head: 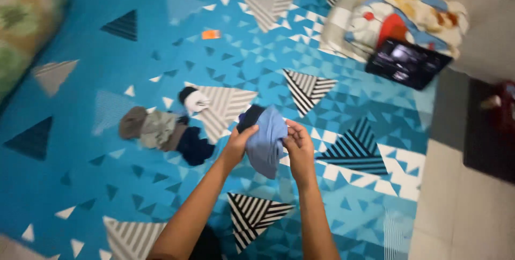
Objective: The person sits on a bed and folds several pieces of clothing, including a light blue shirt, a dark blue shirt, a grey shirt, and a black t-shirt. They place the folded items into a wooden dresser drawer.
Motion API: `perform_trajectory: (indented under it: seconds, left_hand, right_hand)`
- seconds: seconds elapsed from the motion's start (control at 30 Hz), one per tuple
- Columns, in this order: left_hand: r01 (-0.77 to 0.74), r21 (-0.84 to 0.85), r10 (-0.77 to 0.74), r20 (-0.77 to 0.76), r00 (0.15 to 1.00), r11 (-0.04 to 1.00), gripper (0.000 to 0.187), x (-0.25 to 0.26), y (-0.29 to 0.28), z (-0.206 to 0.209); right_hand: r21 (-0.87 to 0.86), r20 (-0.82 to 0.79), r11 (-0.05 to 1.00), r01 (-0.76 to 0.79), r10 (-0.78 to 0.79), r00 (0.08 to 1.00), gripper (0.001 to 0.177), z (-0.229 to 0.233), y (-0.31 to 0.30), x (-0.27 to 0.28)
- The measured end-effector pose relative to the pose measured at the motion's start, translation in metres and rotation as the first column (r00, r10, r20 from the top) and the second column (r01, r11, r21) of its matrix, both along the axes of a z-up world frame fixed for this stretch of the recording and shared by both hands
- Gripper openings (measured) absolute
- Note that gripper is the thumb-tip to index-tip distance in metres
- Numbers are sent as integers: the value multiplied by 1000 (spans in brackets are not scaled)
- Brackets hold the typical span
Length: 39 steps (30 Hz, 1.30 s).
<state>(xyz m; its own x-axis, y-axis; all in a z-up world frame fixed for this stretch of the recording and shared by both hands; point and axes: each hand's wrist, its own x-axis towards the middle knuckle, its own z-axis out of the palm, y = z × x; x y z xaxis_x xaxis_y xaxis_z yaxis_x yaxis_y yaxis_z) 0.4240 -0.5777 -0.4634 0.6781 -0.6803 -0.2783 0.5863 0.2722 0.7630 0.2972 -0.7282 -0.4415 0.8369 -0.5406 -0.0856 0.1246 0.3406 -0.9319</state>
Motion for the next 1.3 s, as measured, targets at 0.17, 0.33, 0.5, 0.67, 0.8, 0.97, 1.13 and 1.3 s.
perform_trajectory:
  seconds: [0.17, 0.33, 0.5, 0.67, 0.8, 0.97, 1.13, 1.3]
  left_hand:
    - [12, 298, -104, 295, 950, 954, 31, -61, -44, -73]
    - [-54, 239, -162, 791, 589, 969, 27, -106, -65, -50]
    - [-59, 233, -235, 971, -37, 971, 24, -131, -47, -81]
    - [-79, 396, -386, 915, 116, 915, 20, -171, -11, -79]
    - [110, 182, -213, 864, 456, 977, 20, -209, 12, -99]
    - [192, 34, -103, 926, 364, 981, 25, -244, 31, -165]
    - [204, 129, -236, 687, 688, 970, 25, -272, 64, -159]
    - [321, -252, -275, 203, 940, 913, 18, -263, 77, -198]
  right_hand:
    - [-76, -101, 993, 92, -99, 990, 36, -41, -26, -64]
    - [-190, -134, 973, 132, -159, 978, 48, -62, -5, -100]
    - [-303, -39, 888, 346, -375, 926, 24, -194, -1, -150]
    - [-230, 53, 858, 460, -460, 886, 35, -159, 41, -183]
    - [-323, 10, 852, 413, -433, 901, 30, -159, 69, -215]
    - [-218, 83, 914, 343, -333, 939, 31, -180, 98, -249]
    - [-119, 114, 922, 368, -356, 928, 22, -166, 122, -267]
    - [-359, 21, 851, 383, -403, 915, 26, -193, 115, -267]
